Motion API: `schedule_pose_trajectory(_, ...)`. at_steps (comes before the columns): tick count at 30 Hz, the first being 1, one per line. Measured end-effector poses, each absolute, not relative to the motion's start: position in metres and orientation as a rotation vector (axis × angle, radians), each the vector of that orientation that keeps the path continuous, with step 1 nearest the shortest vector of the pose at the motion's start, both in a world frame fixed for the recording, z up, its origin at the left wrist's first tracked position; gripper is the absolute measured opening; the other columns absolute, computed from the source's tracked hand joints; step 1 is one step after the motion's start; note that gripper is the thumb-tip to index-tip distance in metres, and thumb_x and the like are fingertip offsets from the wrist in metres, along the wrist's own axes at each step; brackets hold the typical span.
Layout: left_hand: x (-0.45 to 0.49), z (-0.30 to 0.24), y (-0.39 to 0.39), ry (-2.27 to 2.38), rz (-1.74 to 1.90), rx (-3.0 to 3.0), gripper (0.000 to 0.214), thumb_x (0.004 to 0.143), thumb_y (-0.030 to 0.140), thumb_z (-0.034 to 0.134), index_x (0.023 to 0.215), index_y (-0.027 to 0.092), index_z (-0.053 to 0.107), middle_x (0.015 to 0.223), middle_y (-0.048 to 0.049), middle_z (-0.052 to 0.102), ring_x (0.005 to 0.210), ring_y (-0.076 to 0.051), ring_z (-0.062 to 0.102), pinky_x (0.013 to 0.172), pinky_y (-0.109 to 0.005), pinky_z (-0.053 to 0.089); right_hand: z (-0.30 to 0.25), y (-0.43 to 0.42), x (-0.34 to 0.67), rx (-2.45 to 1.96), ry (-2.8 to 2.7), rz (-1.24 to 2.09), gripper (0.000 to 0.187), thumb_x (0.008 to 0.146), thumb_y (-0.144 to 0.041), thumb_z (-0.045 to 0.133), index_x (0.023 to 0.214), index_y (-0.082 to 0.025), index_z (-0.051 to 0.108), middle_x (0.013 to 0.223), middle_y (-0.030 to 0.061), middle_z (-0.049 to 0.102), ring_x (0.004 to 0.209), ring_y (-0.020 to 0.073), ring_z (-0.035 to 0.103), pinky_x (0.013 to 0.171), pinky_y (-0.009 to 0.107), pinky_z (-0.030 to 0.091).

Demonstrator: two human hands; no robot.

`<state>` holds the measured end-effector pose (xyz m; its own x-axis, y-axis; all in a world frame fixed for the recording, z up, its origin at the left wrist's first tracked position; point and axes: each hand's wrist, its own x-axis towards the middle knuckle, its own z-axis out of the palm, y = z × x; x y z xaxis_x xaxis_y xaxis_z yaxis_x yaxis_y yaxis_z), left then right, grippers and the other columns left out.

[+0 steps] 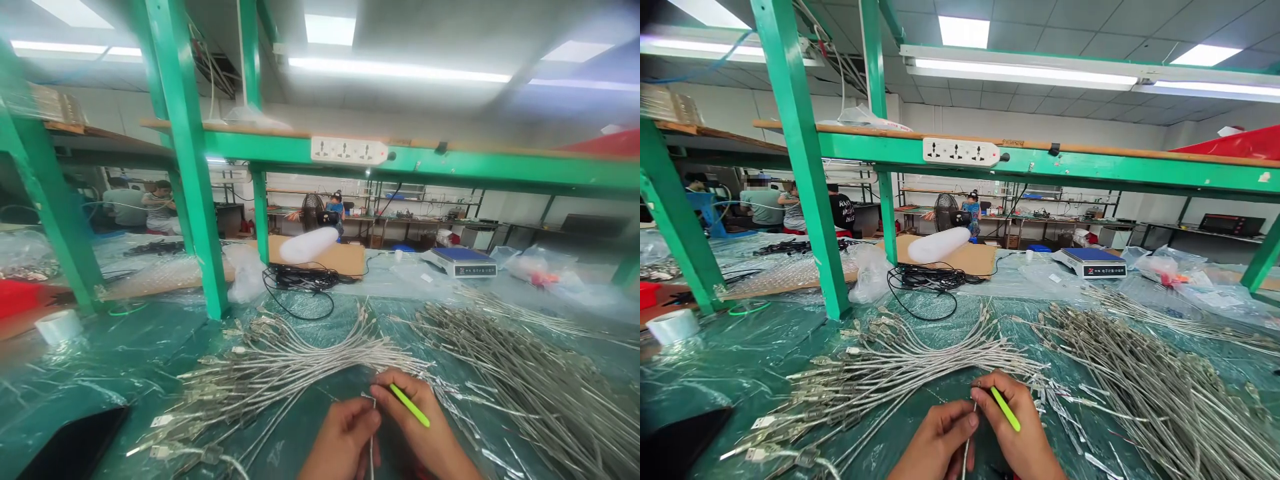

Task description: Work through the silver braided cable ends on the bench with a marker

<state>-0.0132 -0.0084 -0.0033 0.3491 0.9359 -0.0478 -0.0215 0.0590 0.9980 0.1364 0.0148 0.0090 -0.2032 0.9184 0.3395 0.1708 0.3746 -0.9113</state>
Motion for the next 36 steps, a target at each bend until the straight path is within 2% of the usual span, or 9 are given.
schedule_pose_trajectory(5, -0.013, -0.005, -0.008, 0.922, 0.931, 1.211, 0.031, 0.076, 0.042, 0.053, 0.071, 0.013, 0.064, 0.057, -0.0025, 0.062, 0.028, -0.005, 0.035, 0.03, -0.02, 0.021, 0.005, 0.018, 0.14, -1.029, -1.601, 0.986, 0.015, 0.085, -0.035, 0.063, 0.083, -0.02, 0.062, 0.063, -0.0043, 0.055, 0.055, 0.0127, 0.051, 0.053, 0.021, 0.041)
schedule_pose_trajectory(7, -0.014, -0.007, -0.007, 0.923, 0.93, 1.182, 0.03, 0.075, 0.039, 0.053, 0.072, 0.011, 0.065, 0.059, -0.0039, 0.063, 0.028, -0.005, 0.035, 0.029, -0.02, 0.022, 0.006, 0.018, 0.143, -1.032, -1.614, 0.974, 0.016, 0.084, -0.034, 0.064, 0.077, -0.02, 0.062, 0.065, -0.0033, 0.056, 0.06, 0.0137, 0.053, 0.057, 0.021, 0.042)
schedule_pose_trajectory(10, -0.016, -0.01, -0.006, 0.931, 0.953, 1.159, 0.027, 0.075, 0.035, 0.052, 0.071, 0.012, 0.064, 0.056, -0.0025, 0.062, 0.028, -0.005, 0.036, 0.03, -0.02, 0.021, 0.009, 0.014, 0.142, -1.009, -1.7, 0.929, 0.012, 0.084, -0.032, 0.063, 0.087, -0.021, 0.062, 0.073, -0.0015, 0.061, 0.069, 0.0163, 0.058, 0.066, 0.024, 0.044)
schedule_pose_trajectory(15, -0.018, -0.01, -0.005, 0.914, 0.942, 1.171, 0.027, 0.077, 0.035, 0.053, 0.069, 0.012, 0.065, 0.055, -0.0008, 0.059, 0.029, -0.005, 0.036, 0.031, -0.021, 0.021, 0.01, 0.01, 0.136, -1.058, -1.732, 0.764, 0.011, 0.086, -0.03, 0.059, 0.082, -0.02, 0.062, 0.071, 0.0004, 0.063, 0.067, 0.0182, 0.06, 0.065, 0.026, 0.046)
schedule_pose_trajectory(21, -0.016, -0.013, -0.005, 0.928, 0.974, 1.112, 0.025, 0.08, 0.033, 0.055, 0.079, 0.01, 0.066, 0.057, -0.0007, 0.061, 0.031, -0.004, 0.037, 0.031, -0.018, 0.02, 0.003, 0.025, 0.149, -1.16, -1.548, 0.704, 0.02, 0.085, -0.037, 0.059, 0.091, -0.02, 0.065, 0.082, 0.0046, 0.068, 0.071, 0.0204, 0.062, 0.065, 0.027, 0.049)
schedule_pose_trajectory(25, -0.019, -0.017, -0.003, 0.918, 1.039, 1.051, 0.028, 0.077, 0.03, 0.057, 0.097, 0.011, 0.061, 0.071, -0.0029, 0.067, 0.029, -0.004, 0.041, 0.028, -0.018, 0.023, 0.005, 0.027, 0.152, -1.158, -1.51, 0.725, 0.029, 0.087, -0.042, 0.056, 0.103, -0.019, 0.066, 0.079, 0.0061, 0.07, 0.064, 0.02, 0.064, 0.059, 0.028, 0.052)
schedule_pose_trajectory(28, -0.021, -0.022, 0.003, 0.901, 1.092, 0.98, 0.035, 0.079, 0.038, 0.057, 0.101, 0.011, 0.059, 0.063, 0.0002, 0.063, 0.027, -0.005, 0.042, 0.026, -0.017, 0.025, 0.01, 0.018, 0.144, -1.09, -1.539, 0.805, 0.033, 0.089, -0.042, 0.055, 0.11, -0.021, 0.067, 0.082, 0.0067, 0.071, 0.065, 0.0196, 0.064, 0.062, 0.028, 0.055)
schedule_pose_trajectory(32, -0.023, -0.024, 0.007, 0.87, 1.135, 0.949, 0.05, 0.081, 0.047, 0.056, 0.113, 0.009, 0.055, 0.056, 0.0024, 0.06, 0.026, -0.007, 0.042, 0.025, -0.018, 0.026, 0.017, 0.007, 0.133, -1.021, -1.549, 0.903, 0.031, 0.089, -0.042, 0.054, 0.108, -0.023, 0.071, 0.08, 0.0052, 0.067, 0.063, 0.018, 0.061, 0.064, 0.028, 0.056)
schedule_pose_trajectory(36, -0.025, -0.022, 0.006, 0.9, 1.18, 0.996, 0.054, 0.081, 0.047, 0.058, 0.12, 0.009, 0.054, 0.06, 0.0013, 0.062, 0.028, -0.006, 0.044, 0.027, -0.018, 0.029, 0.019, 0.006, 0.13, -0.998, -1.562, 0.934, 0.027, 0.088, -0.041, 0.056, 0.102, -0.025, 0.073, 0.094, 0.0066, 0.069, 0.065, 0.0175, 0.064, 0.061, 0.027, 0.056)
